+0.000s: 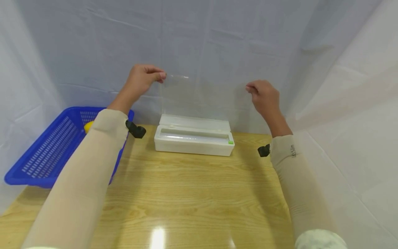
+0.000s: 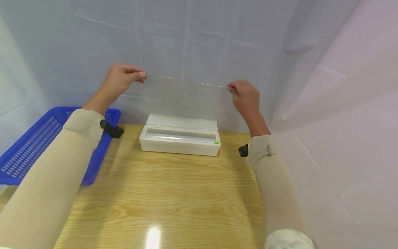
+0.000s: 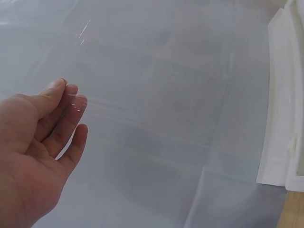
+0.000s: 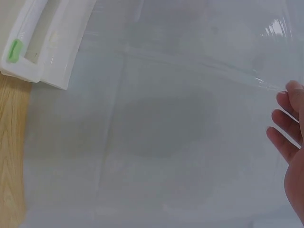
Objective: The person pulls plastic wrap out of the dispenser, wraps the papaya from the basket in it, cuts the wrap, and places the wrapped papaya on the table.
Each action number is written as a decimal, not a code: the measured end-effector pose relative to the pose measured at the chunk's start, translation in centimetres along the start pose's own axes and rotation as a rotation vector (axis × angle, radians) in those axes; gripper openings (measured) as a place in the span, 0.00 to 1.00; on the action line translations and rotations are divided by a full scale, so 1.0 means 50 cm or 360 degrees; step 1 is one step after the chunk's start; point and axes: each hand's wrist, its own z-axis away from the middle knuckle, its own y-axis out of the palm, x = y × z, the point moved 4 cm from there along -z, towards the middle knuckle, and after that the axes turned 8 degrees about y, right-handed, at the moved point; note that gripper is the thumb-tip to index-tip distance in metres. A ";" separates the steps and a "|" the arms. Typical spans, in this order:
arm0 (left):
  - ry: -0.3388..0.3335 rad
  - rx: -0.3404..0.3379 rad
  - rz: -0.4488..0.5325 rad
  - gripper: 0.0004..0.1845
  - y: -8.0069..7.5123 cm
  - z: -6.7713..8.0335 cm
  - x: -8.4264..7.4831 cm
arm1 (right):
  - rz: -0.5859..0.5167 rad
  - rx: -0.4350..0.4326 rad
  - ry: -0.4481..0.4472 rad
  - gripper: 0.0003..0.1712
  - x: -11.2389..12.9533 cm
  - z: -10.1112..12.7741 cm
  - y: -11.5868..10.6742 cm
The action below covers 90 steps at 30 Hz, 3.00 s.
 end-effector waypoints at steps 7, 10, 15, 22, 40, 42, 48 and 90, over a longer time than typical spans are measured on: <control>0.0022 -0.0026 0.0065 0.19 -0.004 0.000 -0.014 | -0.0023 -0.0035 -0.0016 0.16 -0.001 -0.008 -0.012; 0.0046 -0.0020 0.0076 0.18 -0.003 0.008 -0.020 | -0.0044 -0.0034 -0.0009 0.16 0.000 -0.003 -0.021; 0.0137 0.0006 0.0032 0.19 0.000 0.040 -0.031 | -0.0076 -0.0063 -0.0084 0.14 0.001 0.026 -0.042; 0.0203 0.0055 0.0031 0.19 0.002 0.113 -0.032 | -0.0152 -0.0151 -0.0342 0.11 0.015 0.093 -0.073; 0.0233 0.0177 -0.0159 0.13 0.037 0.387 0.017 | -0.0489 0.0025 -0.0589 0.19 0.031 0.348 -0.102; 0.0245 0.0203 -0.0190 0.11 0.045 0.414 0.028 | -0.0548 0.0079 -0.0592 0.20 0.029 0.376 -0.099; 0.0179 0.0282 -0.0211 0.09 0.073 0.495 0.075 | -0.0802 0.0313 -0.0497 0.05 0.019 0.458 -0.077; 0.0517 0.0817 -0.0492 0.04 0.191 0.630 0.247 | -0.0575 0.0872 -0.0264 0.06 0.005 0.684 0.098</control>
